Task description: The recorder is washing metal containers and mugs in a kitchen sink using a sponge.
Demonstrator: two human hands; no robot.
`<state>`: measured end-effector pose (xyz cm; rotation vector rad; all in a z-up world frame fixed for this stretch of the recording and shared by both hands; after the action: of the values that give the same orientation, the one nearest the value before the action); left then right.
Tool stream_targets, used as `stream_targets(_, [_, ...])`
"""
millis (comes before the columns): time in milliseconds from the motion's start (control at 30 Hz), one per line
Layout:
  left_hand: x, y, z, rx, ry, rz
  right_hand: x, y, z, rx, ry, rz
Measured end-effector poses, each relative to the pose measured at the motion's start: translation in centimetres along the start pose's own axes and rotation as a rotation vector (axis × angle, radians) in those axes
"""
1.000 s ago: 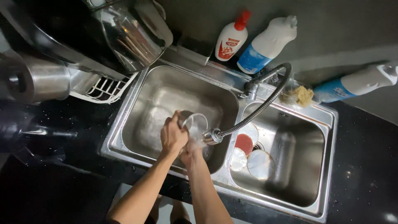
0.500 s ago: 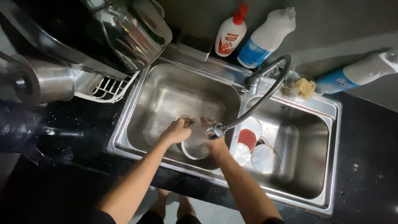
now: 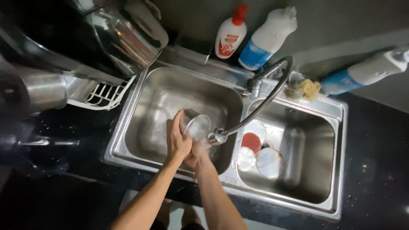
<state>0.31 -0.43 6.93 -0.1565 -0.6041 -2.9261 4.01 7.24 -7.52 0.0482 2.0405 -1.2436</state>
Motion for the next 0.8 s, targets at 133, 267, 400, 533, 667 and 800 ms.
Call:
stream_targets(133, [2.6,3.0,3.7,0.251,0.379,-0.302,-0.9,0.0,-2.2,-0.136,0.022,0.036])
stream_targets(267, [2.2,-1.5,-10.2,0.313,0.378,-0.688,-4.5,-1.6,-8.2,-1.430,0.348,0.230])
stream_targets(400, [2.7,-3.5,-15.9,0.146,0.575,-0.969,-6.7,-4.9,-10.3,-1.777,0.635,0.009])
stream_targets(533, [1.6,-3.0,-14.0,-0.247,0.806,-0.918,-4.6,0.7,-10.5,-1.488,0.489,0.080])
stream_targets(667, [0.2,-1.1,-8.3,-0.138,0.972,-0.768,-8.8,-3.3,-11.8,-1.882,0.378,0.490])
stream_targets(800, [-2.7,-4.2,-13.5,-0.489,1.199,-0.651,-12.3,-2.9,-13.4,-1.557,0.476,0.717])
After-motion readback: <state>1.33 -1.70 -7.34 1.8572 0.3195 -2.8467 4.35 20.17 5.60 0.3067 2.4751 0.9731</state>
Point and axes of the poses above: each hand's wrist, its own x-axis towards the middle knuckle, its own y-axis out of the back of the hand, z = x × y, the point moved 3 cm from there along x, towards the middle knuckle, and after that the axes turned 3 degrees about -z, right-handed, at the moved point
